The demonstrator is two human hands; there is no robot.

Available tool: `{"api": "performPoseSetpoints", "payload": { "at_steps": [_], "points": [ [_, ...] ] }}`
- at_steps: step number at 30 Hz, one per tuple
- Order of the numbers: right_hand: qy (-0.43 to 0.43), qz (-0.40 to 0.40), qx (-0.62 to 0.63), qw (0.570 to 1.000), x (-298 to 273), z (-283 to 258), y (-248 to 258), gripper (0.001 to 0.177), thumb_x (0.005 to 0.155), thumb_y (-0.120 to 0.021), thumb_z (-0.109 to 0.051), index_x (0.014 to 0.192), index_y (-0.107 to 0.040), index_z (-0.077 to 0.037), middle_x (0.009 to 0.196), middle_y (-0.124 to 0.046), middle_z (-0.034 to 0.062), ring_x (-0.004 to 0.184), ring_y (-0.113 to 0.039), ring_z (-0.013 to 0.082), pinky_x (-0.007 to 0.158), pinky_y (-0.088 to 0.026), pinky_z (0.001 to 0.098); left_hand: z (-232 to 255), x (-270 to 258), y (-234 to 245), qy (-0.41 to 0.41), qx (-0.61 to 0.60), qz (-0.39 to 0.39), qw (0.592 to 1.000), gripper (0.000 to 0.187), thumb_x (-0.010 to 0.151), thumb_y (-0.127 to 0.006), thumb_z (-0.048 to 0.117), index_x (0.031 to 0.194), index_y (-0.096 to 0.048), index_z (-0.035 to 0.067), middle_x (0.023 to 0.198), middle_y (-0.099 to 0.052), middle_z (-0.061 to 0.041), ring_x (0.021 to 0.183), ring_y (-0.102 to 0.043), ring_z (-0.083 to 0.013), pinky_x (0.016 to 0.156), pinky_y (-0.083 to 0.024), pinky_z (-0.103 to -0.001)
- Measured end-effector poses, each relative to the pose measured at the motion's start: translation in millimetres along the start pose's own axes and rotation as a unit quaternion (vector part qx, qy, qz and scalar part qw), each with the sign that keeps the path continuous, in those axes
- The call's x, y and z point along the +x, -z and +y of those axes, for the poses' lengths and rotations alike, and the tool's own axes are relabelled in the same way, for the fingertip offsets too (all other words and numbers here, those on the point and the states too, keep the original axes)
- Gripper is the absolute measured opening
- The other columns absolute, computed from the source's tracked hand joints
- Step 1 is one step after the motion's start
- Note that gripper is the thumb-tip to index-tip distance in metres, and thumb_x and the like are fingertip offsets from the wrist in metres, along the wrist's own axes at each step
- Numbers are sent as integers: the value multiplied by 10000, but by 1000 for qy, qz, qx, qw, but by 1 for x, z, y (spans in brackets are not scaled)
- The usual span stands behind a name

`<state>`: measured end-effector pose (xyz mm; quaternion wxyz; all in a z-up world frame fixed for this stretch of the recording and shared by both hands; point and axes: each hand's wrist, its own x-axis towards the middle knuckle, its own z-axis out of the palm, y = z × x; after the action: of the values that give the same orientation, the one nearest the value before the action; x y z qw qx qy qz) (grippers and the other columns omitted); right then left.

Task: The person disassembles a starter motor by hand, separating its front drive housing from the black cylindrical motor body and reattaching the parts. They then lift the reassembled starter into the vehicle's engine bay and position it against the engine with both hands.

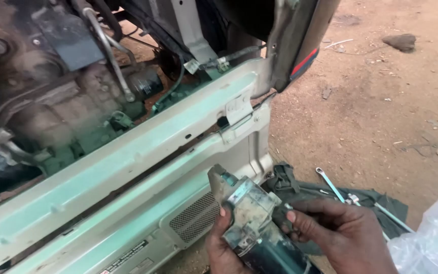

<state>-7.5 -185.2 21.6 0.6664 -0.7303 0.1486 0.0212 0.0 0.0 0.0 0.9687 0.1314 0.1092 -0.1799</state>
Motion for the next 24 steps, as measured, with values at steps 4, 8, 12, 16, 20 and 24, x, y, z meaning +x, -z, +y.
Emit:
{"api": "performPoseSetpoints", "payload": {
  "at_steps": [4, 8, 12, 16, 20, 24],
  "points": [
    [-37, 0, -7, 999, -10, -18, -21, 186, 824, -817, -36, 988, -801, 49, 769, -805, 181, 653, -719, 190, 599, -596, 331, 11, -6, 7, 35, 3, -89, 995, 836, 814, -681, 552, 1293, -543, -120, 971, -711, -269, 830, -741, -362, 795, -630, -482],
    [-51, 28, -3, 998, -12, -14, -26, 184, 821, -813, -48, 986, -800, 34, 781, -816, 175, 671, -726, 194, 619, -597, 338, 12, -7, 8, 38, 27, -55, 997, 823, 774, -725, 473, 1322, -545, -114, 988, -714, -256, 847, -746, -354, 808, -638, -486],
    [-28, 50, 31, 998, -12, -11, -32, 221, 808, -803, 19, 1026, -805, 52, 883, -825, 194, 770, -781, 225, 695, -644, 365, 16, -4, 7, 56, -27, 19, 998, 812, 672, -771, 370, 1344, -548, -26, 1041, -729, -208, 917, -758, -328, 847, -633, -473],
    [-53, 73, 77, 993, -8, -13, -36, 248, 759, -779, 41, 1006, -802, 54, 880, -839, 188, 790, -779, 219, 727, -644, 359, 14, -1, 11, 50, -28, 21, 998, 826, 650, -788, 364, 1327, -541, -41, 1047, -729, -216, 934, -751, -340, 855, -636, -481],
    [-130, 68, 179, 973, 3, 21, -29, 231, 824, -708, 47, 1041, -754, 112, 919, -795, 229, 810, -749, 257, 752, -611, 386, 13, 2, 18, 44, -14, -70, 996, 796, 737, -815, 290, 1396, -511, -37, 1107, -685, -212, 1011, -698, -340, 914, -593, -476],
    [-204, 52, 256, 944, 9, 29, -31, 289, 915, -636, -97, 1085, -721, 121, 1009, -764, 224, 911, -721, 273, 839, -567, 417, 20, -2, -5, 38, 38, -37, 998, 834, 600, -821, 242, 1354, -529, 38, 1081, -703, -182, 1006, -708, -335, 887, -613, -483]
  ]
}}
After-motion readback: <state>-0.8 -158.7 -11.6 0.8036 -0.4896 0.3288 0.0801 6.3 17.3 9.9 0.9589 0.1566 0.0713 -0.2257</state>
